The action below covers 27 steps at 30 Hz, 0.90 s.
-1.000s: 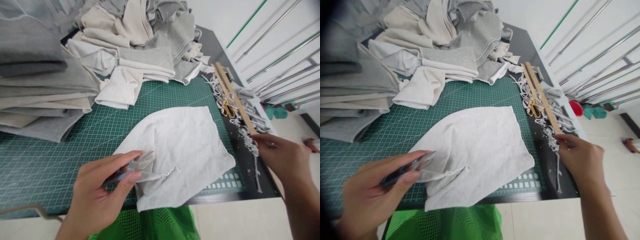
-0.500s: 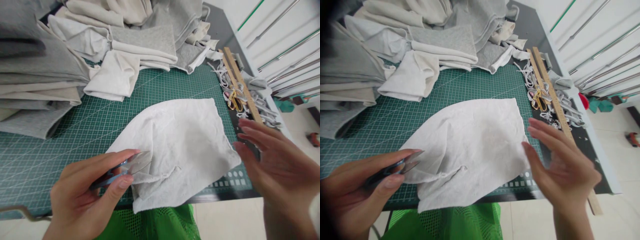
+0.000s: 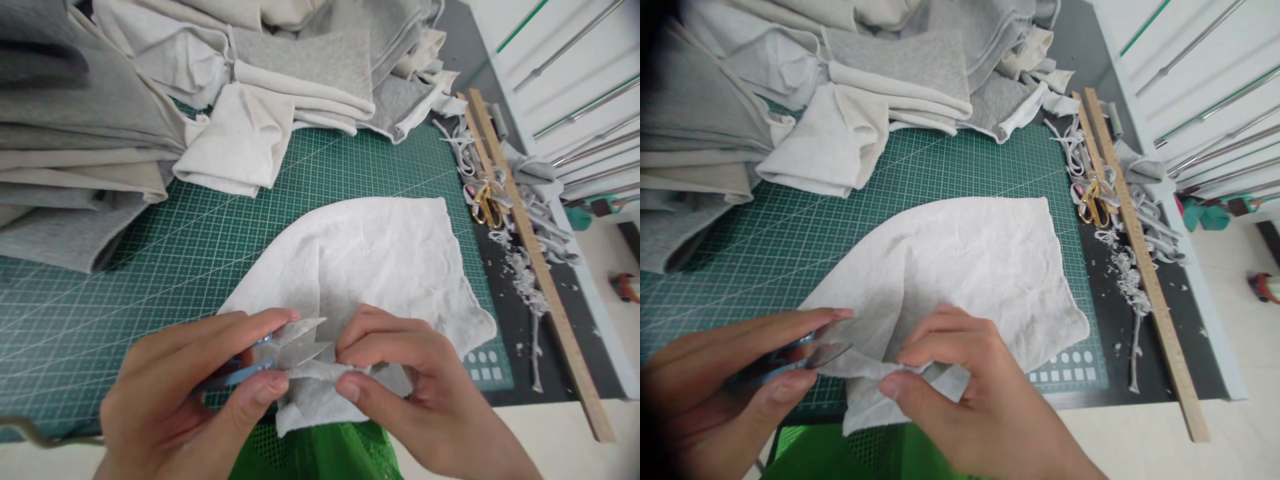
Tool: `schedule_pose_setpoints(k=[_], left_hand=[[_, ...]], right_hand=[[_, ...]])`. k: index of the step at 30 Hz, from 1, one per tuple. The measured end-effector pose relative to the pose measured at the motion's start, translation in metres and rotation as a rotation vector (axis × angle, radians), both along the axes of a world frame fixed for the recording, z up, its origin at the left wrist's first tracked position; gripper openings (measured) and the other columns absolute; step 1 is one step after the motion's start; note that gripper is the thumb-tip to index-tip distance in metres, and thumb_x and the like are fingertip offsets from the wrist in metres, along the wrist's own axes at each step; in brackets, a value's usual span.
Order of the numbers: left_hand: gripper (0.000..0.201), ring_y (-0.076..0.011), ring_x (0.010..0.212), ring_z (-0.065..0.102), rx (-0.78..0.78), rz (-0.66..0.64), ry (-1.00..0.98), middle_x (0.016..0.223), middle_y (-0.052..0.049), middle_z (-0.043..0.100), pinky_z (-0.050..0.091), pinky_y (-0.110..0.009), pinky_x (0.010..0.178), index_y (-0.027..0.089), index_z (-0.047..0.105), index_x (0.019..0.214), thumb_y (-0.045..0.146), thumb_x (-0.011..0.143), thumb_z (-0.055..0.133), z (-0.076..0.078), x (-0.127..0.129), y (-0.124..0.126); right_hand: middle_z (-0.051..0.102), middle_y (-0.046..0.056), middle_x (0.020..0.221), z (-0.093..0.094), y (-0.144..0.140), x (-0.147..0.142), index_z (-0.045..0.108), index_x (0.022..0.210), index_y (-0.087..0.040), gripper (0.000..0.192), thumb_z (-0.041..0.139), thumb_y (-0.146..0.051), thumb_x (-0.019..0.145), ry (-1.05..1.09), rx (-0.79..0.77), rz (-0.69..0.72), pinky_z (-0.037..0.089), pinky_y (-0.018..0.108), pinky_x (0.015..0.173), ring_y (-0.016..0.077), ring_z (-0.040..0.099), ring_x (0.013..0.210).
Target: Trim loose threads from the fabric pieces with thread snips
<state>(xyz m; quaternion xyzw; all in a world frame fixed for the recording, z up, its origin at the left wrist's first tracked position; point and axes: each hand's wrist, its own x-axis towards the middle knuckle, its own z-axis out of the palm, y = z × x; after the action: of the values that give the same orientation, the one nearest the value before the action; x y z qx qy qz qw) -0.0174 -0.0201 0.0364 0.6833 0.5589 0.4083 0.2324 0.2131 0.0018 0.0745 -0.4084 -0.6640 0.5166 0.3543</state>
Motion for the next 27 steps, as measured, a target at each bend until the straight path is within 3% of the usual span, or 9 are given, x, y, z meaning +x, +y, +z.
schedule_pose_setpoints(k=[3, 6, 9, 13, 19, 27], left_hand=[[0.027, -0.0132, 0.064, 0.07, -0.007, -0.021, -0.004, 0.092, 0.006, 0.08, 0.06, -0.027, 0.059, 0.037, 0.074, 0.111, 0.045, 0.086, 0.068, -0.002, -0.002, -0.002], [0.028, -0.0128, 0.068, 0.071, -0.009, -0.046, 0.006, 0.096, 0.007, 0.08, 0.061, -0.027, 0.062, 0.039, 0.072, 0.115, 0.041, 0.087, 0.068, -0.005, -0.004, -0.004], [0.029, -0.0124, 0.067, 0.071, 0.017, -0.071, 0.024, 0.095, 0.006, 0.08, 0.06, -0.025, 0.062, 0.037, 0.072, 0.115, 0.039, 0.087, 0.069, -0.007, -0.004, -0.003], [0.026, -0.0108, 0.061, 0.069, 0.058, -0.063, 0.022, 0.089, 0.006, 0.079, 0.059, -0.023, 0.058, 0.036, 0.073, 0.113, 0.04, 0.087, 0.069, -0.004, -0.002, 0.002], [0.023, -0.0078, 0.061, 0.069, 0.096, -0.046, 0.027, 0.088, 0.007, 0.08, 0.059, -0.019, 0.061, 0.034, 0.075, 0.106, 0.043, 0.086, 0.072, 0.001, 0.0, 0.005], [0.024, -0.0105, 0.06, 0.07, 0.099, -0.08, 0.013, 0.09, 0.006, 0.08, 0.059, -0.021, 0.056, 0.034, 0.073, 0.11, 0.036, 0.086, 0.07, 0.001, -0.001, 0.007]], right_hand=[[0.07, 0.002, 0.085, -0.001, -0.008, 0.001, 0.069, 0.105, -0.022, 0.026, 0.067, -0.004, 0.086, 0.112, -0.073, -0.069, 0.054, 0.028, 0.068, 0.0138, 0.066, 0.077], [0.071, 0.003, 0.09, 0.0, -0.01, 0.001, 0.069, 0.105, -0.024, 0.023, 0.069, -0.009, 0.088, 0.146, -0.167, -0.108, 0.055, 0.029, 0.07, 0.015, 0.067, 0.081], [0.07, 0.003, 0.082, 0.003, -0.007, -0.002, 0.072, 0.091, -0.02, 0.004, 0.068, -0.017, 0.09, 0.116, -0.283, -0.102, 0.052, 0.027, 0.066, 0.0136, 0.064, 0.074], [0.07, 0.004, 0.075, 0.003, -0.002, -0.004, 0.075, 0.079, -0.015, 0.014, 0.071, -0.023, 0.089, 0.093, -0.433, -0.008, 0.047, 0.024, 0.062, 0.0119, 0.06, 0.068], [0.073, 0.004, 0.08, 0.004, -0.003, 0.001, 0.081, 0.091, -0.017, 0.014, 0.072, -0.027, 0.09, 0.102, -0.538, 0.02, 0.043, 0.022, 0.061, 0.0108, 0.058, 0.069], [0.072, 0.005, 0.081, 0.007, -0.007, 0.005, 0.08, 0.093, -0.015, 0.012, 0.07, -0.019, 0.088, 0.119, -0.582, 0.026, 0.046, 0.023, 0.065, 0.0113, 0.058, 0.072]])
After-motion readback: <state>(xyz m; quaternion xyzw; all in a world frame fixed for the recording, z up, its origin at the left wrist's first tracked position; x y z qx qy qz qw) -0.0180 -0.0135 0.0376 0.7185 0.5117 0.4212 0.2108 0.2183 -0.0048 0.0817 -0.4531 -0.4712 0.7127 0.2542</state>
